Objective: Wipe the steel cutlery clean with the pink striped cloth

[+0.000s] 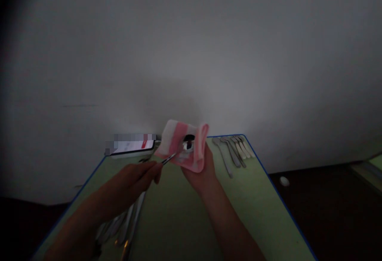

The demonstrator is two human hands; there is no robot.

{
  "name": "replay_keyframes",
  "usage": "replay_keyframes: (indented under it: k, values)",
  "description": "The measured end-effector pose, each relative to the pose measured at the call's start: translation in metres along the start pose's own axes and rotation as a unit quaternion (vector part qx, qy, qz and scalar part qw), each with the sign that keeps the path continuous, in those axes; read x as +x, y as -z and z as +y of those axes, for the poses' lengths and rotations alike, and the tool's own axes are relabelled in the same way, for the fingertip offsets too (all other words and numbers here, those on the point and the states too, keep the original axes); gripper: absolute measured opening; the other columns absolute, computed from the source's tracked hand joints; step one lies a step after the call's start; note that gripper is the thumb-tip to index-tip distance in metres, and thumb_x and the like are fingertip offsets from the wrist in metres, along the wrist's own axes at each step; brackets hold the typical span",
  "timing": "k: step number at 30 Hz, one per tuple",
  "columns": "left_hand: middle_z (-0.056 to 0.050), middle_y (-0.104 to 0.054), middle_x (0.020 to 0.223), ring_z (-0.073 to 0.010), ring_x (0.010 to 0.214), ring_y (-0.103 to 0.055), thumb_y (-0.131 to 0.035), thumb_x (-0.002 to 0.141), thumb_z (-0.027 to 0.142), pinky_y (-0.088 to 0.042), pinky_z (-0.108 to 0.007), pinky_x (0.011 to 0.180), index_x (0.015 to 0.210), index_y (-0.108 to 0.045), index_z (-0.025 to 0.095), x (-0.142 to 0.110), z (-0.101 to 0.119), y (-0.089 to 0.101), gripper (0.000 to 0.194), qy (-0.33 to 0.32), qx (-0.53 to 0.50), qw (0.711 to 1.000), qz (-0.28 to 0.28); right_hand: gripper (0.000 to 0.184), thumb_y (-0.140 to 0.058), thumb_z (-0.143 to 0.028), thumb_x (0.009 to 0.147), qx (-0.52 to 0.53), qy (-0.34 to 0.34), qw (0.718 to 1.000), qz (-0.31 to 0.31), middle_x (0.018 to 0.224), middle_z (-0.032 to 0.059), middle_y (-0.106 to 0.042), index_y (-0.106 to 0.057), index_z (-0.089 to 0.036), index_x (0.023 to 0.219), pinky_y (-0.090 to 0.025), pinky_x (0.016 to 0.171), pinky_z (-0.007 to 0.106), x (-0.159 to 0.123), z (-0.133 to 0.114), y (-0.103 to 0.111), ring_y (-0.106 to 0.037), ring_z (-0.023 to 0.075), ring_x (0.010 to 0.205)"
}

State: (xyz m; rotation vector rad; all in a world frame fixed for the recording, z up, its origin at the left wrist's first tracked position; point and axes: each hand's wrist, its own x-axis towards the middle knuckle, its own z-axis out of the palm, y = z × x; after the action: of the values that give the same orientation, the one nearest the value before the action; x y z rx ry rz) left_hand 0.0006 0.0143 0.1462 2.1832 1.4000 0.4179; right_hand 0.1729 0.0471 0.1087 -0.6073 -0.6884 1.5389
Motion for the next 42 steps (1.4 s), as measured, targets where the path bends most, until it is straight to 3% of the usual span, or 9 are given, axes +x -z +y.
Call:
replay_keyframes:
  k: [6,11,14,17,20,23,25,36,42]
  values:
    - [-0.001,-0.061,0.067,-0.0174,0.065,-0.055,-0.031,0.091,0.038,-0.037,-0.027,0.061,0.072,-0.058,0.020,-0.001,0.000,-0.006,0.038,-0.014,0.014,1.000,0.002,0.018,-0.066,-0.028,0.071,0.022,-0.016,0.999,0.032,0.079,0.0005,-0.067,-0.063,-0.017,0.085,-0.049,0.072,0.026,0.005,0.016,-0.003,-0.061,0.0121,0.070]
    - [0.001,-0.060,0.062,-0.0151,0.059,-0.054,-0.035,0.090,0.040,-0.035,-0.025,0.057,0.072,-0.060,0.020,-0.005,-0.004,0.007,0.037,-0.019,0.011,1.000,-0.004,0.022,-0.064,-0.030,0.073,-0.202,0.013,0.978,-0.059,0.085,0.0009,-0.068,-0.065,-0.018,0.091,-0.045,0.068,0.023,-0.001,-0.006,0.017,-0.059,0.0113,0.070]
    - [0.002,-0.057,0.058,-0.0130,0.053,-0.051,-0.041,0.087,0.044,-0.031,-0.023,0.050,0.070,-0.061,0.019,-0.008,-0.007,0.016,0.036,-0.008,0.013,1.000,-0.002,0.023,-0.062,-0.032,0.075,-0.378,-0.003,0.908,-0.180,0.087,0.0013,-0.068,-0.067,-0.018,0.093,-0.043,0.068,0.024,-0.009,-0.031,0.021,-0.058,0.0128,0.073]
    - [0.002,-0.059,0.060,-0.0122,0.052,-0.051,-0.043,0.086,0.046,-0.031,-0.022,0.050,0.075,-0.064,0.020,-0.009,-0.006,0.017,0.034,-0.005,0.005,1.000,0.004,0.026,-0.054,-0.034,0.081,-0.435,-0.010,0.860,-0.267,0.091,0.0015,-0.067,-0.066,-0.021,0.100,-0.044,0.069,0.025,-0.017,-0.052,0.017,-0.059,0.0146,0.077]
    - [0.001,-0.062,0.062,-0.0130,0.055,-0.053,-0.044,0.087,0.045,-0.032,-0.023,0.052,0.077,-0.064,0.021,-0.009,-0.001,0.011,0.033,-0.022,0.022,0.999,-0.008,0.026,-0.052,-0.033,0.082,-0.501,-0.015,0.805,-0.317,0.094,0.0020,-0.068,-0.065,-0.022,0.102,-0.043,0.072,0.027,-0.022,-0.063,0.016,-0.060,0.0166,0.082]
    - [0.001,-0.063,0.064,-0.0138,0.058,-0.054,-0.043,0.088,0.042,-0.031,-0.025,0.055,0.076,-0.063,0.022,-0.011,0.004,0.003,0.030,-0.053,0.057,0.997,-0.030,0.023,-0.054,-0.030,0.081,-0.593,-0.035,0.720,-0.360,0.081,0.0016,-0.068,-0.067,-0.020,0.096,-0.041,0.065,0.024,-0.025,-0.065,0.020,-0.059,0.0144,0.072]
    - [0.001,-0.062,0.063,-0.0144,0.059,-0.054,-0.042,0.089,0.041,-0.031,-0.026,0.056,0.075,-0.062,0.022,-0.013,0.005,0.000,0.030,-0.068,0.079,0.994,-0.043,0.022,-0.054,-0.030,0.081,-0.622,-0.054,0.684,-0.378,0.074,0.0013,-0.067,-0.068,-0.017,0.092,-0.038,0.060,0.022,-0.027,-0.064,0.021,-0.056,0.0121,0.065]
    - [0.001,-0.056,0.057,-0.0132,0.054,-0.051,-0.039,0.089,0.032,-0.027,-0.025,0.052,0.069,-0.057,0.020,-0.013,0.010,-0.003,0.029,-0.088,0.121,0.984,-0.093,0.031,-0.050,-0.040,0.083,-0.607,-0.118,0.656,-0.432,0.053,-0.0049,-0.046,-0.065,-0.014,0.078,-0.030,0.047,0.018,-0.024,-0.044,0.014,-0.040,0.0058,0.048]
    - [0.001,-0.060,0.063,-0.0145,0.060,-0.054,-0.038,0.091,0.034,-0.031,-0.026,0.056,0.078,-0.060,0.022,-0.012,0.002,-0.001,0.028,-0.102,0.116,0.985,-0.077,0.029,-0.049,-0.038,0.084,-0.612,-0.083,0.667,-0.416,0.064,-0.0013,-0.058,-0.066,-0.014,0.085,-0.035,0.055,0.019,-0.021,-0.053,0.019,-0.047,0.0082,0.057]
